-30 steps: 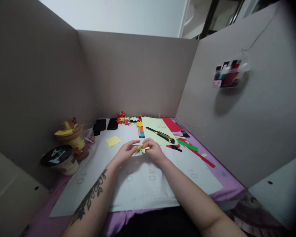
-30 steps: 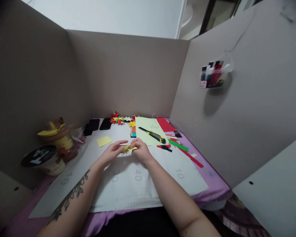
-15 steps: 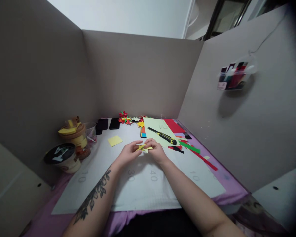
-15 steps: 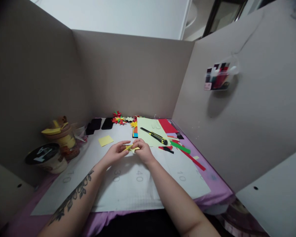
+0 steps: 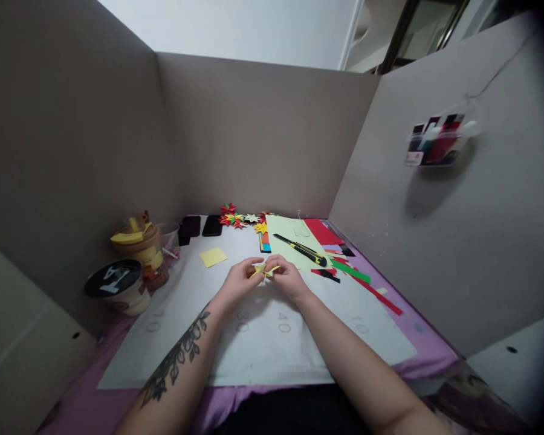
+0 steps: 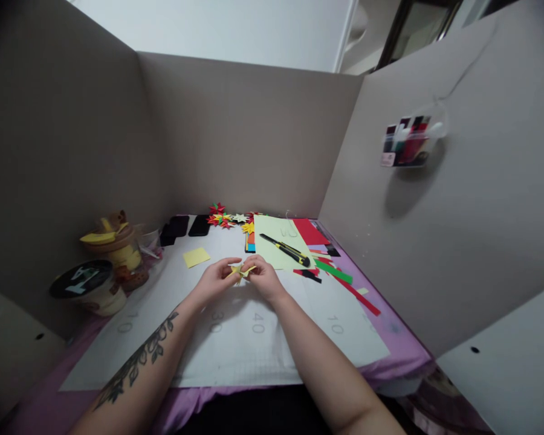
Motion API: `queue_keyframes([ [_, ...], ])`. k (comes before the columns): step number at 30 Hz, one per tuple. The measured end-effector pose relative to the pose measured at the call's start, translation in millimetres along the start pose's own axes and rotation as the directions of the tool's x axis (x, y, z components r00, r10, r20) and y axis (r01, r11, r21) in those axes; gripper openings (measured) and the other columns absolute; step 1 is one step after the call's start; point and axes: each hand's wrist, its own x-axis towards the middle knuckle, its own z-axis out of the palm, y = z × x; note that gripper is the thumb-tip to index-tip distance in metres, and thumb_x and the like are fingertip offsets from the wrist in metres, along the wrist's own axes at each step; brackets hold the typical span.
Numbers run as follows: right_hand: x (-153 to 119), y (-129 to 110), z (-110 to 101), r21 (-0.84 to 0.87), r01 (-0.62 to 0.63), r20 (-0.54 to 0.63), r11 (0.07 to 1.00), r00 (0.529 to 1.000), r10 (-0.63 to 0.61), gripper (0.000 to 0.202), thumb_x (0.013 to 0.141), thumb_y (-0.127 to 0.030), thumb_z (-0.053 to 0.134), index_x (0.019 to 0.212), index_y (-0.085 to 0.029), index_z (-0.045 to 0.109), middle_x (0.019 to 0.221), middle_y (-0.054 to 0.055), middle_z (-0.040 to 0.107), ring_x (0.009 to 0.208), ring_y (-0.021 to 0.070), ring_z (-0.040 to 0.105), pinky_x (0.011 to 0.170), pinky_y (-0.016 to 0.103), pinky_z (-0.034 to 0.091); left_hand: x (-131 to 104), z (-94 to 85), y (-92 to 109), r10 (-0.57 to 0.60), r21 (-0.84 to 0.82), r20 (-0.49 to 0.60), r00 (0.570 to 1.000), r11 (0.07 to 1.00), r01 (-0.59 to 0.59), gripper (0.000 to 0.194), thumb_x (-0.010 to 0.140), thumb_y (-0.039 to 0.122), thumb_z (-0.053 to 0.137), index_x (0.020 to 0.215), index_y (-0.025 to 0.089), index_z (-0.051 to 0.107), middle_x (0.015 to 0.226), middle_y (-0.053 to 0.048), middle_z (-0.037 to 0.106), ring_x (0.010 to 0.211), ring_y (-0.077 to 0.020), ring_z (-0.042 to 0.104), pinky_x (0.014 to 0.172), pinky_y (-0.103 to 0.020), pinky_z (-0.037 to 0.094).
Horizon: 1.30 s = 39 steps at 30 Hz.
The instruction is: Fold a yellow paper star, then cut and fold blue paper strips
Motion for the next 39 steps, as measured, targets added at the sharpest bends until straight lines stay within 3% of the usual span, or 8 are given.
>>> queue_keyframes([
  [8,-1.5,-3.6,0.5,0.028,-0.056,0.047,0.998,0.997,0.054,0.008,0.062,-0.019,0.070,0.064,-0.021,0.062,0.096,0.003,0.050,0.091,0.0175,0.053,0.079,0.030,0.045,-0.5,-1.1,2.1,-0.002,-0.001,0.023,1.000,1.000,0.002,0.046,0.074,0.037,0.061,0.113,0.011,0.059,0.053,0.007,0.040,0.050,-0.0083,0.036,0.050,-0.021,0.027],
  [14,-2.1,-3.3,2.2,-0.005,-0.062,0.045,0.998,0.997,0.062,0.006,0.065,-0.020,0.067,0.064,-0.020,0.061,0.095,0.002,0.049,0.085,0.0158,0.053,0.075,0.029,0.046,0.0,-3.3,2.9,-0.076,-0.105,0.053,0.996,0.991,0.081,0.051,0.073,0.042,0.064,0.113,0.011,0.059,0.057,0.004,0.050,0.051,-0.0092,0.041,0.051,-0.022,0.029],
  [20,-1.2,-2.0,4.5,-0.064,-0.028,0.056,0.998,0.998,0.031,0.004,0.065,-0.015,0.061,0.065,-0.019,0.060,0.092,0.001,0.048,0.088,0.0158,0.053,0.078,0.029,0.045,3.9,2.1,-3.2,-0.168,-0.138,-0.011,0.986,0.977,0.165,0.051,0.066,0.036,0.071,0.110,0.011,0.061,0.057,0.002,0.055,0.050,-0.0098,0.046,0.049,-0.021,0.032],
  [24,-0.5,0.2,6.4,-0.038,-0.051,0.023,0.998,0.998,0.052,0.005,0.063,-0.015,0.061,0.066,-0.019,0.061,0.091,0.001,0.048,0.084,0.0151,0.053,0.074,0.028,0.046,4.8,7.6,-2.5,-0.221,-0.318,0.038,0.975,0.922,0.221,0.046,0.062,0.036,0.074,0.098,0.010,0.064,0.073,-0.006,0.065,0.058,-0.0122,0.056,0.054,-0.022,0.040],
  [28,0.0,2.8,8.8,-0.002,-0.083,-0.043,0.997,0.996,0.083,0.006,0.061,-0.016,0.063,0.067,-0.018,0.060,0.088,0.001,0.049,0.082,0.0158,0.053,0.071,0.028,0.045,4.8,11.1,0.2,-0.267,-0.444,0.050,0.962,0.857,0.261,0.034,0.057,0.034,0.078,0.076,0.010,0.064,0.065,-0.004,0.063,0.055,-0.0108,0.055,0.055,-0.022,0.041],
  [31,-0.1,4.5,9.6,-0.026,-0.102,-0.064,0.994,0.993,0.100,0.007,0.061,-0.017,0.063,0.067,-0.018,0.059,0.088,0.001,0.051,0.082,0.0161,0.053,0.072,0.028,0.044,4.7,12.3,1.6,-0.302,-0.497,0.040,0.953,0.821,0.281,0.033,0.054,0.032,0.081,0.071,0.012,0.061,0.062,-0.003,0.063,0.054,-0.0110,0.055,0.056,-0.023,0.042],
  [34,0.0,6.6,9.1,-0.045,-0.121,-0.082,0.992,0.990,0.117,0.009,0.062,-0.018,0.063,0.070,-0.018,0.058,0.086,0.000,0.053,0.079,0.0153,0.052,0.070,0.027,0.043,4.2,11.7,3.2,-0.322,-0.527,0.034,0.946,0.798,0.291,0.036,0.053,0.032,0.082,0.076,0.011,0.062,0.066,-0.004,0.064,0.057,-0.0115,0.057,0.057,-0.023,0.042],
  [39,1.6,11.6,7.3,-0.030,-0.128,-0.103,0.991,0.987,0.124,0.012,0.068,-0.021,0.061,0.078,-0.020,0.055,0.076,-0.003,0.054,0.072,0.0131,0.051,0.069,0.026,0.042,3.3,8.1,3.7,-0.322,-0.557,0.051,0.945,0.777,0.295,0.052,0.059,0.036,0.079,0.100,0.011,0.061,0.080,-0.007,0.067,0.066,-0.0137,0.060,0.062,-0.025,0.043],
])
